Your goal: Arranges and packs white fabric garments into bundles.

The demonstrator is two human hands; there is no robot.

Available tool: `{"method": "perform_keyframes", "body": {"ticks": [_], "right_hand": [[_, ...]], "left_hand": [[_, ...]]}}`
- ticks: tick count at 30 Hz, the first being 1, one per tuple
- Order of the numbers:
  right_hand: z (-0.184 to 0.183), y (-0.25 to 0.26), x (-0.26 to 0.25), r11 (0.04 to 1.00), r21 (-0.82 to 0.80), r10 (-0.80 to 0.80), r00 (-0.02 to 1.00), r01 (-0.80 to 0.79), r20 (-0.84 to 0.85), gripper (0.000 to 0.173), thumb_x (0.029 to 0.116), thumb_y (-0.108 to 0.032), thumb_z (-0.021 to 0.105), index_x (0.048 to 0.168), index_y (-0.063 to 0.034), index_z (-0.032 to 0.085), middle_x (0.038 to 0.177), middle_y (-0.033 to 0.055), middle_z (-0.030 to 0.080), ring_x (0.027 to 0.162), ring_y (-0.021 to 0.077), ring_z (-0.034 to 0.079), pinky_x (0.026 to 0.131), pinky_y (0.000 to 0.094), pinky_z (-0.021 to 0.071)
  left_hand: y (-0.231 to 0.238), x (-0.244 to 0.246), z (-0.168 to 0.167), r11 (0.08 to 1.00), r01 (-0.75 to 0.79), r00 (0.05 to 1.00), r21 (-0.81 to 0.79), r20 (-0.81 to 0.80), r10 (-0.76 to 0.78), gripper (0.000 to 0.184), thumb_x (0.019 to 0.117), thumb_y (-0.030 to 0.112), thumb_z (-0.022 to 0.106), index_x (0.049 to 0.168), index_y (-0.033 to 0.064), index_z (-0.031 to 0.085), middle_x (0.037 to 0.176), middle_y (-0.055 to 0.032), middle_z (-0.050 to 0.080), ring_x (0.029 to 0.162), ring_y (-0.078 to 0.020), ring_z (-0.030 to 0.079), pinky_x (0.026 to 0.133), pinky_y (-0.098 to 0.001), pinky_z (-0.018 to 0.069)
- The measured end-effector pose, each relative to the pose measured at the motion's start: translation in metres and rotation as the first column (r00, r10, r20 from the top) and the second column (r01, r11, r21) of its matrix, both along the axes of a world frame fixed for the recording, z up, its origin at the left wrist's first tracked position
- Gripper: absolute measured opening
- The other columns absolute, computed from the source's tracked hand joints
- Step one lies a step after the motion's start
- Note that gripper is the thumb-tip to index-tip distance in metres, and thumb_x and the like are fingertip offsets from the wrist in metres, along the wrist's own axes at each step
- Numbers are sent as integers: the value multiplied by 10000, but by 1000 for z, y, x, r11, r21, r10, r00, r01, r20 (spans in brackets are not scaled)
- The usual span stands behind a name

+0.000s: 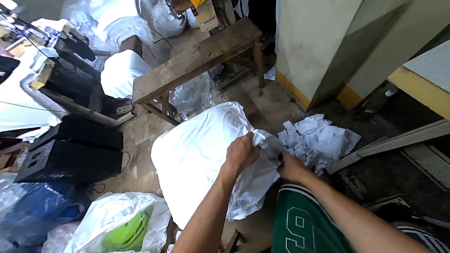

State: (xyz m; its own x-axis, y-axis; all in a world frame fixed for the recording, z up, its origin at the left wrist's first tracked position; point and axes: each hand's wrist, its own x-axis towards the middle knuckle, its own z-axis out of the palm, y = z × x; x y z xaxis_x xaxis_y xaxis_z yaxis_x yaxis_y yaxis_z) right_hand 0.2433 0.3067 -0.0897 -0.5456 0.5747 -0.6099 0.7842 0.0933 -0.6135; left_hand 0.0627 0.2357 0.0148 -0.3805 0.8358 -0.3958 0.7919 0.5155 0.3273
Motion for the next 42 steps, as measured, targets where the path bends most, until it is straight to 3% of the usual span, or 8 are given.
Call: {"method": "perform_keyframes", "body": {"ticks": [3, 5, 9, 16, 23, 26, 31, 42], "right_hand": [[31, 26, 8, 918, -286, -367, 864, 276, -345, 373, 950, -117, 680, 1262, -33, 493, 831, 88, 554, 598, 161, 481, 540, 333, 443], [44, 28, -3, 860, -407, -486, 732, 306, -477, 304, 952, -89, 680, 1181, -75, 481, 718, 22, 538, 474, 67, 401, 447, 234, 379], [10, -9, -11, 944, -241, -284, 929, 227, -237, 486, 923, -173, 732, 1325, -20, 505, 955, 199, 682, 696, 306, 696, 650, 488, 613], [-6, -46, -28, 979, -164, 145, 980, -122, 140, 539, 876, -127, 743, 1347, -53, 493, 1048, 187, 683, 816, 302, 718, 762, 489, 602], [48, 18, 9, 827, -532, -451, 781, 183, -432, 299, 956, -41, 665, 1191, -59, 481, 657, -23, 473, 486, 36, 385, 468, 203, 365], [67, 5, -21, 815, -521, -528, 695, 254, -487, 302, 942, -44, 689, 1174, -54, 496, 747, 25, 530, 509, 63, 411, 476, 222, 379], [5, -24, -19, 923, -299, -305, 933, 241, -190, 518, 935, -121, 712, 1379, -29, 460, 1070, 201, 678, 743, 294, 731, 681, 459, 646], [-12, 2, -6, 985, -138, -96, 994, 103, 55, 515, 904, -141, 734, 1353, 0, 526, 1066, 226, 683, 884, 340, 701, 817, 528, 583]], "left_hand": [[-6, 29, -17, 996, 72, 994, -53, -73, -76, 658, 896, 592, 694, 1292, 72, 614, 1166, -187, 674, 1045, -387, 678, 818, -609, 558], [2, 39, -24, 994, 74, 989, -85, -122, -84, 522, 941, 474, 670, 1264, 67, 624, 1155, -184, 685, 1028, -394, 685, 795, -606, 552], [17, 11, 2, 998, -38, 996, -51, -77, 34, 310, 967, 319, 638, 1183, 96, 639, 1012, -180, 712, 957, -396, 705, 760, -630, 548], [8, -9, -3, 1000, -21, 1000, 4, 10, 21, 259, 945, 308, 664, 1108, 106, 664, 938, -151, 706, 905, -363, 704, 742, -625, 548], [-7, 27, -5, 979, 170, 985, -112, -22, -173, 689, 855, 563, 767, 1325, 88, 601, 1174, -177, 670, 1045, -378, 674, 835, -614, 552], [-3, 32, -17, 993, 77, 987, -88, -137, -88, 455, 906, 347, 724, 1245, 56, 634, 1105, -194, 696, 988, -404, 696, 763, -610, 557], [3, -5, 20, 986, -139, 982, 89, -118, 149, 314, 941, 338, 678, 1160, 114, 652, 960, -162, 719, 916, -388, 712, 729, -627, 555], [1, -3, 4, 998, -61, 997, 27, -44, 62, 365, 931, 450, 694, 1113, 136, 651, 938, -131, 712, 901, -350, 712, 727, -605, 557]]}}
